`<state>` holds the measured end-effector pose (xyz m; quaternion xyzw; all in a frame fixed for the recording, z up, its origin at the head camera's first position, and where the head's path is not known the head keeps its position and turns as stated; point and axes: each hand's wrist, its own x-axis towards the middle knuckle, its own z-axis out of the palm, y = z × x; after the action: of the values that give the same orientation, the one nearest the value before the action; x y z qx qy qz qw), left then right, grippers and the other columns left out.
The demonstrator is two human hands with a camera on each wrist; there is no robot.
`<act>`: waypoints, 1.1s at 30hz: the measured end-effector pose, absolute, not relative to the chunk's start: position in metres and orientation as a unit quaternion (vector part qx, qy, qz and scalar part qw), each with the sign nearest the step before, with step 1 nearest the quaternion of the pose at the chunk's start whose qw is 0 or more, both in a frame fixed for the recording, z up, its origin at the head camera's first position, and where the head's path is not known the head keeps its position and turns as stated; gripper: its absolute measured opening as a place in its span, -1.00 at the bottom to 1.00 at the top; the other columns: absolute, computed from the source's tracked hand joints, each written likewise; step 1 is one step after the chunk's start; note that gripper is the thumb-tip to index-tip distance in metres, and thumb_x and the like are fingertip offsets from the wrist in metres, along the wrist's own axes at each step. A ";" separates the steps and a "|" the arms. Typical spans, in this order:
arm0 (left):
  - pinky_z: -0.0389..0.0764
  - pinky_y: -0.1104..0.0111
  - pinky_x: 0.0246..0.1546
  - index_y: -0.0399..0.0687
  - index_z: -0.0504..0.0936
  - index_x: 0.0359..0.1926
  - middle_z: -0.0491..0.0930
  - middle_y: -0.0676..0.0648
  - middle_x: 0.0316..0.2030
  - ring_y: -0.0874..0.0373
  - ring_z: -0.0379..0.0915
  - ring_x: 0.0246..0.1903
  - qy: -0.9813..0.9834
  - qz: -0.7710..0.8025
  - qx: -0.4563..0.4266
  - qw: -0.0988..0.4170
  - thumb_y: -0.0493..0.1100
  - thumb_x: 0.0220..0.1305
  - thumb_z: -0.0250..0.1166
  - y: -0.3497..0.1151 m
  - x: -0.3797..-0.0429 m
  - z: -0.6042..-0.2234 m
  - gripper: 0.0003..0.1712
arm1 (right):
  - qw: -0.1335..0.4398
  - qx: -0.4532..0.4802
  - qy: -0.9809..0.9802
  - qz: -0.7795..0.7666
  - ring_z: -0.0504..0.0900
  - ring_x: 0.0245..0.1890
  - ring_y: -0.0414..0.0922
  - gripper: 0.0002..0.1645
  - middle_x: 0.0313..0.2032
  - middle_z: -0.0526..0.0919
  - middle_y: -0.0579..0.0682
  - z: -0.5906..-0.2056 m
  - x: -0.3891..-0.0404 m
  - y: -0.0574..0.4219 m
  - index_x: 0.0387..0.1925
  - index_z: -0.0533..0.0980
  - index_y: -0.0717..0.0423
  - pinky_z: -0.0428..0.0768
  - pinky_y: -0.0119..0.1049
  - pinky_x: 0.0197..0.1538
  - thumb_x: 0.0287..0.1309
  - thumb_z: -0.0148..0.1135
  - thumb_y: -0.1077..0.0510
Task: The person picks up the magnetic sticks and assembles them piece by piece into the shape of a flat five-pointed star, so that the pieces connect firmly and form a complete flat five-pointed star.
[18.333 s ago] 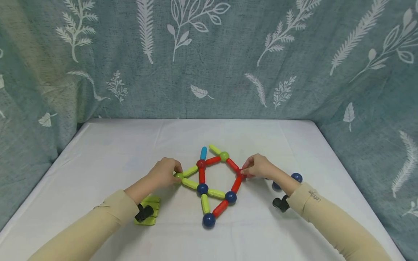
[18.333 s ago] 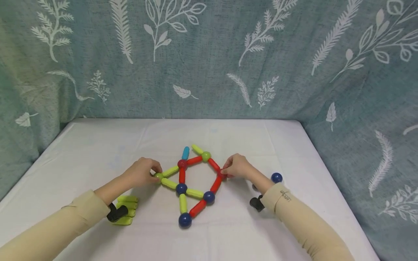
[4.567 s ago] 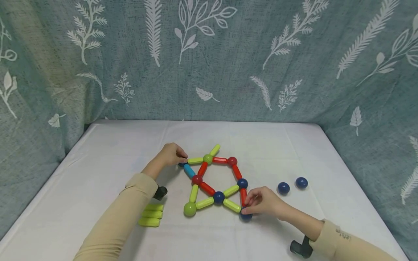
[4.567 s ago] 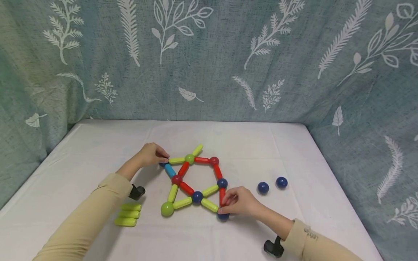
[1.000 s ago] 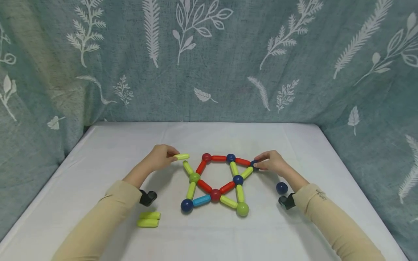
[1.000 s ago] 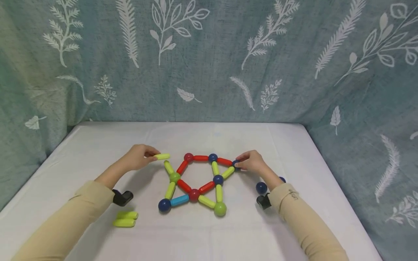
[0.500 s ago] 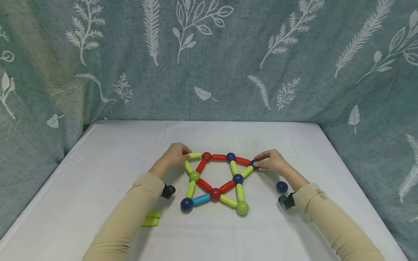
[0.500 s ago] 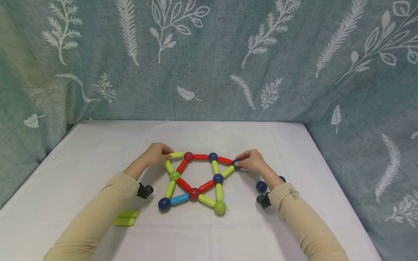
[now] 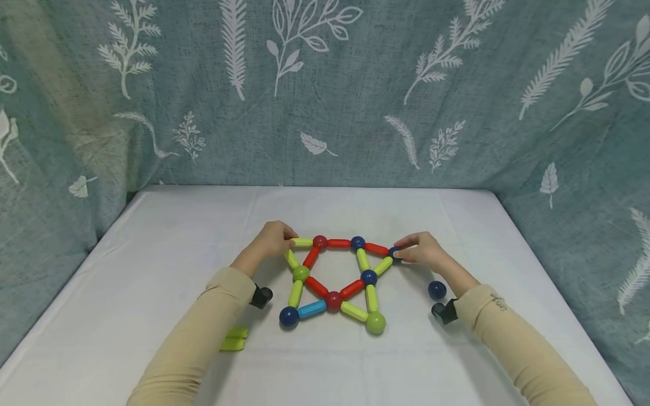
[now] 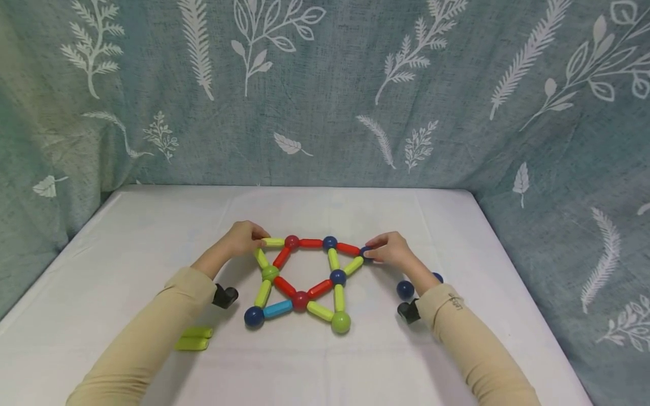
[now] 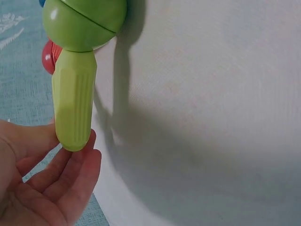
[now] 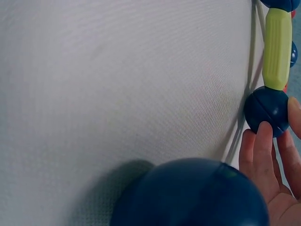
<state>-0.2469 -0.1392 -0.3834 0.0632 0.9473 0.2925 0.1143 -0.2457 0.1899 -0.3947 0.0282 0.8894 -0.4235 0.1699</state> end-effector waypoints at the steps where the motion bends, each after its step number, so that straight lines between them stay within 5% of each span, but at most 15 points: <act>1: 0.53 0.32 -0.24 -0.37 0.58 -0.08 0.56 -0.24 -0.19 0.03 0.45 -0.25 0.947 0.293 0.062 0.115 -0.33 0.22 0.15 -0.139 -0.247 -0.384 -0.73 | 0.169 0.028 0.890 -0.423 0.57 -0.26 -0.09 -0.60 -0.01 0.48 0.25 -0.395 -0.246 0.190 -0.03 0.51 0.29 0.58 -0.35 -0.21 0.06 0.26 0.24; 8: 0.52 0.20 -0.12 -0.36 0.47 0.08 0.49 -0.31 -0.03 -0.09 0.44 -0.07 0.961 0.254 0.083 0.076 -0.30 0.20 0.18 -0.138 -0.231 -0.375 -0.58 | 0.168 0.022 0.886 -0.431 0.58 -0.26 -0.08 -0.61 -0.02 0.48 0.26 -0.394 -0.246 0.189 -0.05 0.51 0.32 0.58 -0.34 -0.21 0.05 0.27 0.25; 12: 0.53 0.20 -0.18 -0.34 0.54 -0.02 0.53 -0.28 -0.14 -0.05 0.47 -0.18 0.966 0.220 0.127 0.042 -0.32 0.14 0.24 -0.130 -0.204 -0.365 -0.65 | 0.174 0.020 0.884 -0.433 0.57 -0.27 -0.10 -0.62 -0.04 0.49 0.25 -0.392 -0.246 0.189 -0.06 0.52 0.32 0.58 -0.34 -0.21 0.05 0.27 0.26; 16: 0.50 0.37 -0.47 -0.25 0.63 -0.32 0.53 -0.07 -0.47 0.15 0.42 -0.49 0.959 0.216 0.161 0.084 -0.27 0.09 0.31 -0.119 -0.169 -0.360 -0.87 | 0.185 0.019 0.881 -0.434 0.55 -0.28 -0.11 -0.62 -0.02 0.49 0.23 -0.391 -0.246 0.189 -0.05 0.53 0.28 0.58 -0.33 -0.20 0.05 0.27 0.25; 19: 0.38 0.43 -0.62 -0.15 0.57 -0.54 0.43 0.04 -0.67 0.23 0.31 -0.64 0.955 0.198 0.182 0.122 -0.18 0.05 0.37 -0.115 -0.144 -0.363 -0.83 | 0.189 0.016 0.882 -0.431 0.55 -0.27 -0.11 -0.62 0.00 0.49 0.22 -0.390 -0.246 0.189 -0.04 0.53 0.26 0.58 -0.32 -0.19 0.06 0.26 0.24; 33: 0.27 0.45 -0.63 -0.13 0.43 -0.57 0.35 0.03 -0.69 0.22 0.24 -0.64 0.959 0.218 0.128 0.130 -0.09 -0.13 0.49 -0.133 -0.126 -0.378 -0.63 | 0.175 -0.038 0.911 -0.372 0.60 -0.36 -0.12 -0.67 -0.11 0.55 0.19 -0.388 -0.233 0.193 -0.14 0.58 0.26 0.59 -0.28 -0.25 0.00 0.31 0.22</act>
<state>-0.1263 -0.1327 -0.3783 0.1276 0.9589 0.2177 0.1301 -0.2329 0.1930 -0.3884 -0.0385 0.9107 -0.3723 0.1751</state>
